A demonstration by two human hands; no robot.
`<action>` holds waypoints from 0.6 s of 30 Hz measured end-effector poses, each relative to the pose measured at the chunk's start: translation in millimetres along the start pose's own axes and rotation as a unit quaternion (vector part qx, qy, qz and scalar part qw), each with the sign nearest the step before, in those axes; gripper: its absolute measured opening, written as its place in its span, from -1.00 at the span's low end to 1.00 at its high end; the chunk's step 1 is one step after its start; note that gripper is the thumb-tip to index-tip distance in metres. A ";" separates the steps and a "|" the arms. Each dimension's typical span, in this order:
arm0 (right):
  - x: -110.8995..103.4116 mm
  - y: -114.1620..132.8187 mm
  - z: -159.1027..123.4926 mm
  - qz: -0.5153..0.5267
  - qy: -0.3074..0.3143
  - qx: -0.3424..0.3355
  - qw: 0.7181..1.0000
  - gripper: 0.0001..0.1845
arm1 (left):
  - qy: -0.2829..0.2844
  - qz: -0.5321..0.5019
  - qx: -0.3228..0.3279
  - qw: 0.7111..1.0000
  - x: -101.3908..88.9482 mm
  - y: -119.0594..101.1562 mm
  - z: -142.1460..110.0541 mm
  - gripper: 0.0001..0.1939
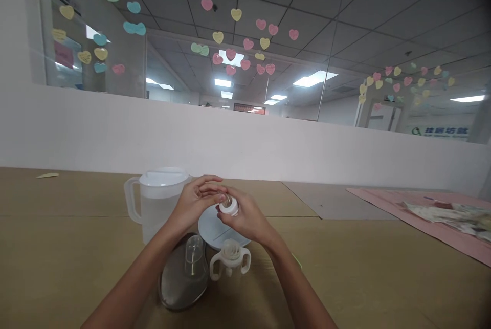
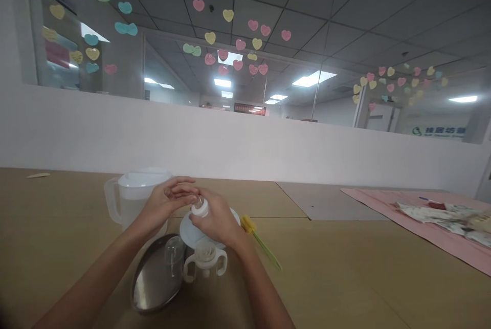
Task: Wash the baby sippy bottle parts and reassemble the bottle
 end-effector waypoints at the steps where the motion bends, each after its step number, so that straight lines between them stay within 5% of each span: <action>1: 1.6 1.1 0.4 0.010 0.004 -0.003 1.000 -0.57 | -0.011 -0.012 -0.011 1.000 -2.5 1.8 0.4 -0.60; 6: 7.2 -4.4 4.4 -0.012 -0.035 0.005 0.999 -0.46 | -0.021 0.019 -0.006 1.000 -2.9 -0.8 0.7 -0.72; 11: 1.7 -15.8 5.6 -0.114 -0.109 0.064 0.985 -0.39 | 0.010 0.134 0.062 0.989 7.9 -27.8 -5.5 -0.91; 18: -5.4 -8.6 3.0 -0.119 -0.116 0.056 0.984 -0.49 | 0.017 0.217 0.097 0.971 6.9 -40.0 -8.2 -0.90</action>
Point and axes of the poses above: each hand's wrist, its own z-axis towards the middle knuckle, its own x-axis out of the palm, y = z × x, the point moved 5 cm from there along z, towards the middle knuckle, and after that the axes turned 15 degrees about x, right-handed, at the moved point
